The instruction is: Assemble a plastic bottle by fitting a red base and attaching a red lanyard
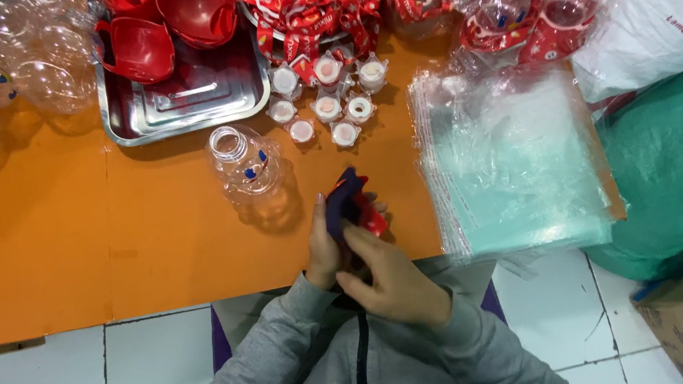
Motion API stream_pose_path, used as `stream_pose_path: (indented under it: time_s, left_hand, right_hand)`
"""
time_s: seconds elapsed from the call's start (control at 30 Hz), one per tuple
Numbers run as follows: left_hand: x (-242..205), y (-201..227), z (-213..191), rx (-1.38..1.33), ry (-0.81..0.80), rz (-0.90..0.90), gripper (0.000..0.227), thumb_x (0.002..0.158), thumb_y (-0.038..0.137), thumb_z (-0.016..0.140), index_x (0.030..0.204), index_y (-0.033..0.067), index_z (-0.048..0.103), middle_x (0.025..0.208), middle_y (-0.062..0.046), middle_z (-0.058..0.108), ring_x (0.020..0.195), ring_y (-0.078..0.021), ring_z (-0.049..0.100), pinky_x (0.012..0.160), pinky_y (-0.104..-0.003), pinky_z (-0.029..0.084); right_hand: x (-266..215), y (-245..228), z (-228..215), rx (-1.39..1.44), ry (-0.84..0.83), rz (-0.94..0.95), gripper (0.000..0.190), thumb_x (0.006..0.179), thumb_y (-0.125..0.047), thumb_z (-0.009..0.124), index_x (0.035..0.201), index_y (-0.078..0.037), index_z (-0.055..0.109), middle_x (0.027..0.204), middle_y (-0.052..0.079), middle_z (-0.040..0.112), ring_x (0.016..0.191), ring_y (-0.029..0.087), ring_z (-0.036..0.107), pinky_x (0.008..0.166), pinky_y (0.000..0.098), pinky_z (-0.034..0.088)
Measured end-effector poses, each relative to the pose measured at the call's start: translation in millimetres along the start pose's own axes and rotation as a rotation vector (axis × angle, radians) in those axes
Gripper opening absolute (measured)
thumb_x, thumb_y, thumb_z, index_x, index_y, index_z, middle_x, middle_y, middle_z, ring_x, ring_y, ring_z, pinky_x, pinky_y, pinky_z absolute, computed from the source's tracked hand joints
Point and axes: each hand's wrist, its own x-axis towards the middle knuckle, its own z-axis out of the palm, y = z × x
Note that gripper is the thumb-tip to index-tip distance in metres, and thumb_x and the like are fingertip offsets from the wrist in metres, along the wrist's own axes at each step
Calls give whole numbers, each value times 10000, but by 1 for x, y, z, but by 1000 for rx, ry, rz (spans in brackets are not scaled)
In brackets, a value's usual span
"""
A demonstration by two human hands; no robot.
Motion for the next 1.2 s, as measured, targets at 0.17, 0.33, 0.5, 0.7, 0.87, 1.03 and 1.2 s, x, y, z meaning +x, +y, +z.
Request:
stream_pose_path:
  time_s: [0.17,0.33,0.5,0.7,0.87,1.03,1.2]
  left_hand:
    - [-4,1,13,148,205,288,541,1049,483,422,1195,24,666,1148,-146,712,1070,-250,672,1047,-366,508]
    - [-7,6,7,-74,-17,-1,843,970,706,360,1309,-27,605,1202,-233,690,1123,-359,654,920,-492,537]
    - [10,1,-1,343,152,399,566,1084,432,324,1284,19,655,1265,-159,698,1213,-239,642,1128,-353,476]
    - [-5,8,14,190,65,208,743,1039,541,320,1196,-92,676,1147,-271,729,1085,-376,711,1020,-483,562]
    - [-5,1,14,169,-12,287,696,1046,549,324,1321,-43,568,1171,-239,695,1031,-345,706,912,-456,592]
    - [-6,-5,4,326,-55,396,684,1051,561,314,1225,-24,621,1025,-243,715,914,-278,694,860,-386,573]
    - [12,-33,-56,-53,-273,315,593,1067,428,487,1445,-28,512,1475,-233,531,1392,-351,490,1260,-463,315]
  right_hand:
    - [5,28,16,-43,51,-31,694,995,-331,573,1494,63,295,1457,223,431,1364,344,434,1134,420,374]
    - [3,17,11,-270,-10,-75,691,1030,-494,456,1434,66,428,1415,218,556,1370,376,488,1228,582,128]
    - [-5,52,12,-921,104,47,916,960,-732,372,1461,27,477,1516,200,504,1472,341,390,1153,794,9]
    - [4,7,2,-260,-2,-77,686,991,-546,476,1265,80,537,1030,168,652,1028,351,648,1240,636,77]
    - [2,21,12,222,57,-48,576,1037,-470,484,1302,42,486,1096,79,531,1004,182,556,859,303,497]
    - [7,30,26,403,331,-29,324,1105,-266,427,1203,3,579,1000,19,530,918,120,541,841,263,486]
    - [14,22,25,19,479,-20,199,1005,-176,601,1043,0,685,923,74,591,893,192,603,774,299,520]
